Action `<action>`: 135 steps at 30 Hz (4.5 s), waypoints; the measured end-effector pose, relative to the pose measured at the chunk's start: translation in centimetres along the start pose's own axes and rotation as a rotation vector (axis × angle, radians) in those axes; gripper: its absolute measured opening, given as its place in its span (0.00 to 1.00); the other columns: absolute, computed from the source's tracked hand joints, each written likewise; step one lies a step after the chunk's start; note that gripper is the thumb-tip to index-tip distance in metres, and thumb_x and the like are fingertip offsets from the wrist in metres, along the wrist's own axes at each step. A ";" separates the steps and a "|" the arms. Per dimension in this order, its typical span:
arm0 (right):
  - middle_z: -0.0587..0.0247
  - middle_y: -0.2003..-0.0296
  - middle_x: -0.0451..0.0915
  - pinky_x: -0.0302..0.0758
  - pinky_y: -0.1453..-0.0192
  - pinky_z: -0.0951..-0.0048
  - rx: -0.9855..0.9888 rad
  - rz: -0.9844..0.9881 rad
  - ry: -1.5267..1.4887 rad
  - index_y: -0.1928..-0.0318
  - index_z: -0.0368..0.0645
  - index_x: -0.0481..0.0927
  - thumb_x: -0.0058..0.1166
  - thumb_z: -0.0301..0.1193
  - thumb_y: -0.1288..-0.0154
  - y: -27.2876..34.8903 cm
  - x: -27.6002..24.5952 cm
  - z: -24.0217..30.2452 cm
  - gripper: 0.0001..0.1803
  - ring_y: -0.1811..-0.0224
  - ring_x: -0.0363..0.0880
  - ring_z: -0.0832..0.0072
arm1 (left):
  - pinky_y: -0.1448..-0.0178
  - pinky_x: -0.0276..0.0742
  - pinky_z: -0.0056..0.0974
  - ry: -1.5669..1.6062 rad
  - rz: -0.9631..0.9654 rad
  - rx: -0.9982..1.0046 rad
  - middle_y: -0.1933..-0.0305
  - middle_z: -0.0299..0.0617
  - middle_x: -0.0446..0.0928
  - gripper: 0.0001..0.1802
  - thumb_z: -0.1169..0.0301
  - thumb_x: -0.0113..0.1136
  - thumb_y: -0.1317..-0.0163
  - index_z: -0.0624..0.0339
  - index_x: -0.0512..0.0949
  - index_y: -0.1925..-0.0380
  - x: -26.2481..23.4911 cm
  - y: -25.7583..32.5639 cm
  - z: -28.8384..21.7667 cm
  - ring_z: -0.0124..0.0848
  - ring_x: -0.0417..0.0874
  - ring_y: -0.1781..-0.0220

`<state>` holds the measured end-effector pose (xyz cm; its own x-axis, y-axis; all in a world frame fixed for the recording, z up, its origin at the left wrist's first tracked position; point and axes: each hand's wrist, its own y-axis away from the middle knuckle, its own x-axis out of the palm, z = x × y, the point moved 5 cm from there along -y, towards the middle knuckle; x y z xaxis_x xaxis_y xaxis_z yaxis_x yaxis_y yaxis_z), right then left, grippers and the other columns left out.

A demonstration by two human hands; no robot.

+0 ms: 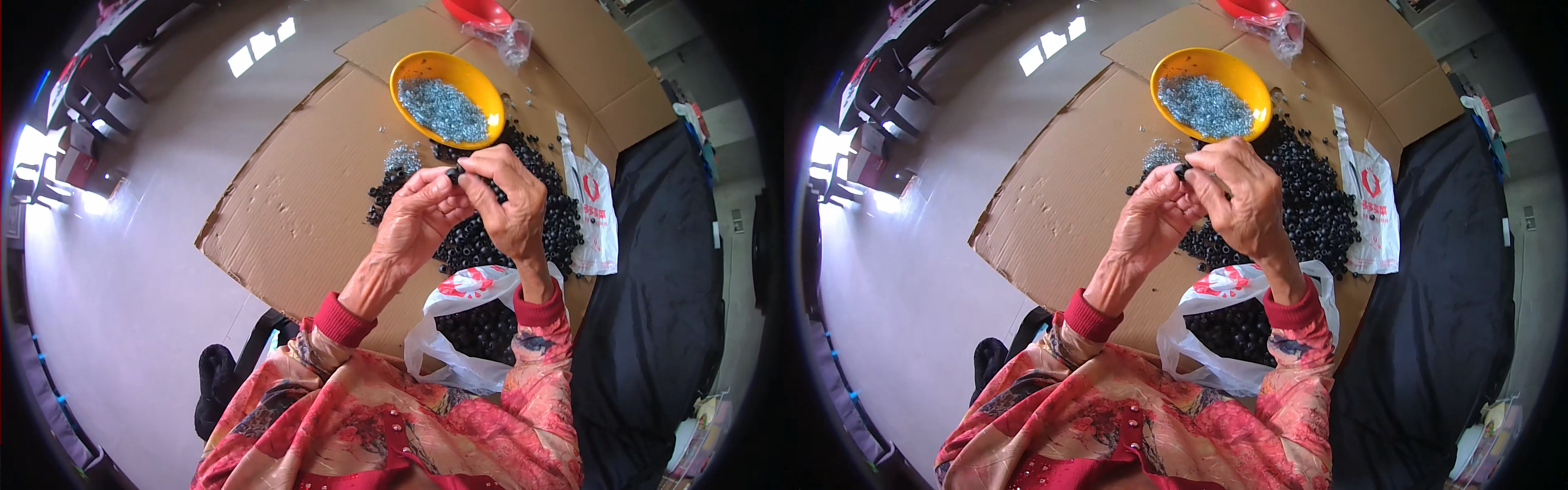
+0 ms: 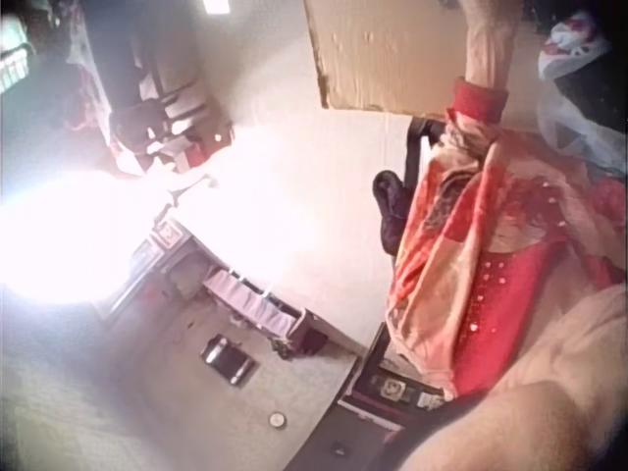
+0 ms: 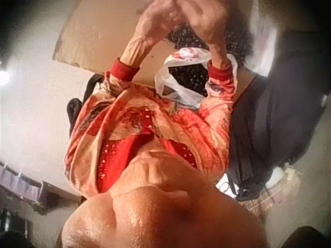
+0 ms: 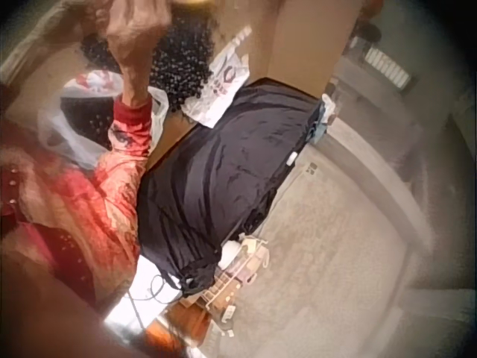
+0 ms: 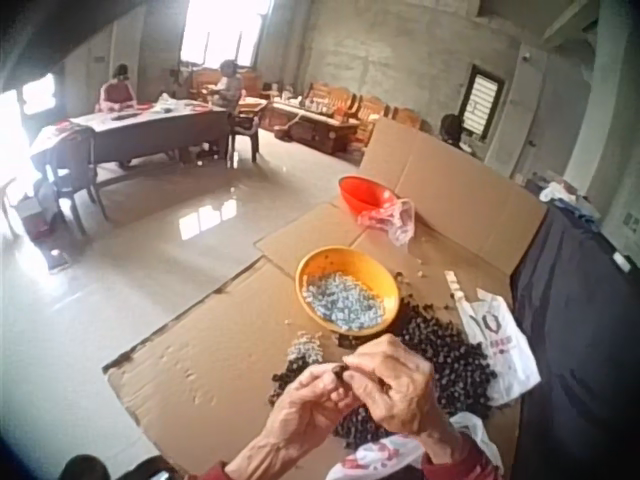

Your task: The person assembles small components by inserting metal pins into black rubber grommets by hand and placing the assembled pieces into a plastic bag.

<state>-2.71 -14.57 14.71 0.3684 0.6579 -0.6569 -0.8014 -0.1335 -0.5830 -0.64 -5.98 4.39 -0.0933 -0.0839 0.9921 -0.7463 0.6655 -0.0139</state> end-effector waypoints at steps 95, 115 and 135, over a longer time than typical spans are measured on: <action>0.64 0.75 0.70 0.67 0.58 0.65 0.039 0.597 0.276 0.75 0.42 0.71 0.54 0.25 0.51 8.0 5.7 -10.7 0.05 0.66 0.70 0.66 | 0.59 0.75 0.32 -0.529 -0.295 0.114 0.66 0.39 0.75 0.10 0.71 0.53 0.38 0.66 0.73 0.60 -4.5 0.3 -3.7 0.26 0.76 0.66; 0.60 0.77 0.75 0.70 0.61 0.65 0.171 0.461 -0.064 0.75 0.39 0.73 0.54 0.22 0.54 6.4 7.6 -11.1 0.04 0.70 0.74 0.64 | 0.58 0.76 0.30 -0.747 -0.408 0.107 0.67 0.39 0.77 0.10 0.71 0.56 0.40 0.66 0.75 0.61 -6.8 -0.7 -3.2 0.25 0.78 0.67; 0.68 0.74 0.79 0.75 0.64 0.80 0.581 0.292 -0.668 0.68 0.38 0.78 0.58 0.23 0.46 4.6 3.3 -8.3 0.04 0.69 0.76 0.84 | 0.56 0.76 0.36 -0.495 -0.090 -0.018 0.67 0.40 0.76 0.04 0.76 0.55 0.40 0.66 0.75 0.66 -5.5 -1.4 0.0 0.29 0.79 0.66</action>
<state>-1.27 -19.15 5.96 -0.0878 0.9707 -0.2237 -0.9961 -0.0875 0.0116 0.92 -6.45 -1.03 -0.3339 -0.4806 0.8109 -0.7546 0.6518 0.0756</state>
